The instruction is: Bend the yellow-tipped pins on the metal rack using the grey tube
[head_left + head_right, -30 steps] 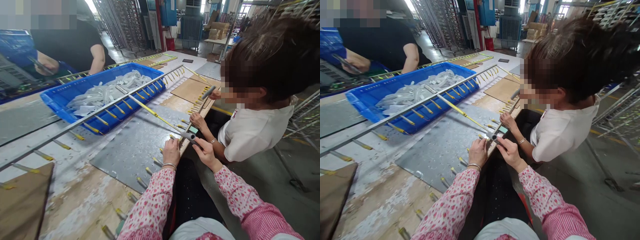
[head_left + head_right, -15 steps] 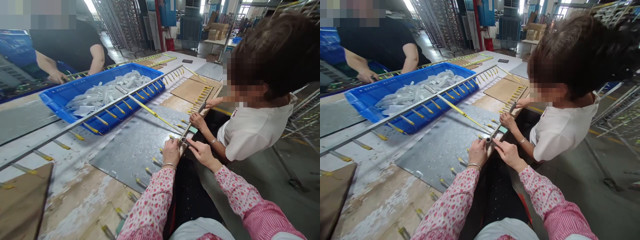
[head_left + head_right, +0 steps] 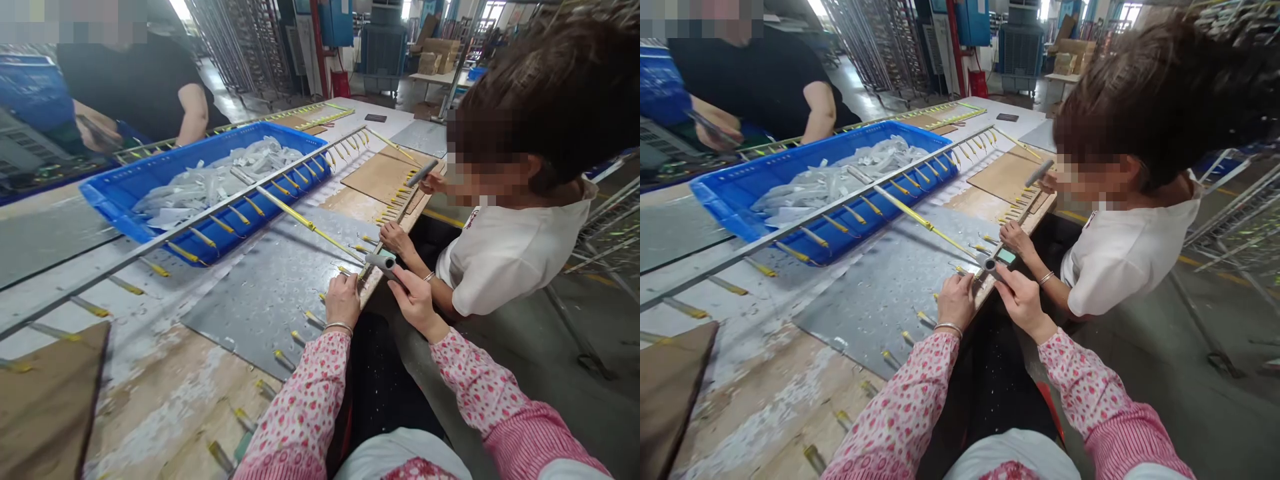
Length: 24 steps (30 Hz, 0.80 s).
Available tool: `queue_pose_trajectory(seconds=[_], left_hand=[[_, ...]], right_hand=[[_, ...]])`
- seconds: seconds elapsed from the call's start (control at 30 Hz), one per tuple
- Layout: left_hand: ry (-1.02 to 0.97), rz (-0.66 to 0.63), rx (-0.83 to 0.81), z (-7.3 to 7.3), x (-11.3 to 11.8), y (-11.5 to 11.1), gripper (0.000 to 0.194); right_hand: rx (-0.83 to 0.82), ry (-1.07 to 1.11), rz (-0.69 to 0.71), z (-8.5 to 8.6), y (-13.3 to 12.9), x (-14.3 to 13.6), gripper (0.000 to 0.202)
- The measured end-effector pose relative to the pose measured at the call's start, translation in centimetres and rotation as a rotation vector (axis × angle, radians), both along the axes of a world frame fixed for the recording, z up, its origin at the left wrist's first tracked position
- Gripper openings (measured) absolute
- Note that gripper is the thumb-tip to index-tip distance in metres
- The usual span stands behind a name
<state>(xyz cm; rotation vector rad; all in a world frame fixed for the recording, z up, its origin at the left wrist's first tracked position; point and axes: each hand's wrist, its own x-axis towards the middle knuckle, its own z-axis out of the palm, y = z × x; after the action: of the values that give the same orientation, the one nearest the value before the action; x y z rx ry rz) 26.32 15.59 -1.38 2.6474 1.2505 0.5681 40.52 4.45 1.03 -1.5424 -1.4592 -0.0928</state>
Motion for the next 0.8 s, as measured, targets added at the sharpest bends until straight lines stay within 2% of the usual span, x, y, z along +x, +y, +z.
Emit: queue_pose_trajectory(seconds=[0.17,0.33,0.47,0.53,0.67,0.8], left_hand=[[-0.015,-0.007,-0.016,0.03,0.0,-0.03,0.023],[-0.01,-0.002,0.01,-0.21,0.02,0.03,0.026],[-0.013,-0.009,0.02,-0.29,-0.03,0.01,0.025],[-0.018,-0.015,0.024,-0.27,-0.04,-0.01,0.025],[-0.013,-0.002,0.02,-0.19,0.01,-0.04,0.027],[-0.009,-0.001,0.015,-0.15,0.04,-0.05,0.026]], right_hand=[[-0.165,-0.088,0.062,-0.21,0.15,0.02,0.037],[-0.021,-0.017,0.041,0.12,0.23,0.05,0.039],[-0.202,-0.092,0.038,-0.01,0.48,-0.27,0.038],[-0.189,-0.061,0.031,0.17,0.51,-0.34,0.038],[-0.047,0.009,0.047,0.3,0.54,-0.15,0.04],[-0.18,-0.019,0.1,-0.01,0.63,0.14,0.039]])
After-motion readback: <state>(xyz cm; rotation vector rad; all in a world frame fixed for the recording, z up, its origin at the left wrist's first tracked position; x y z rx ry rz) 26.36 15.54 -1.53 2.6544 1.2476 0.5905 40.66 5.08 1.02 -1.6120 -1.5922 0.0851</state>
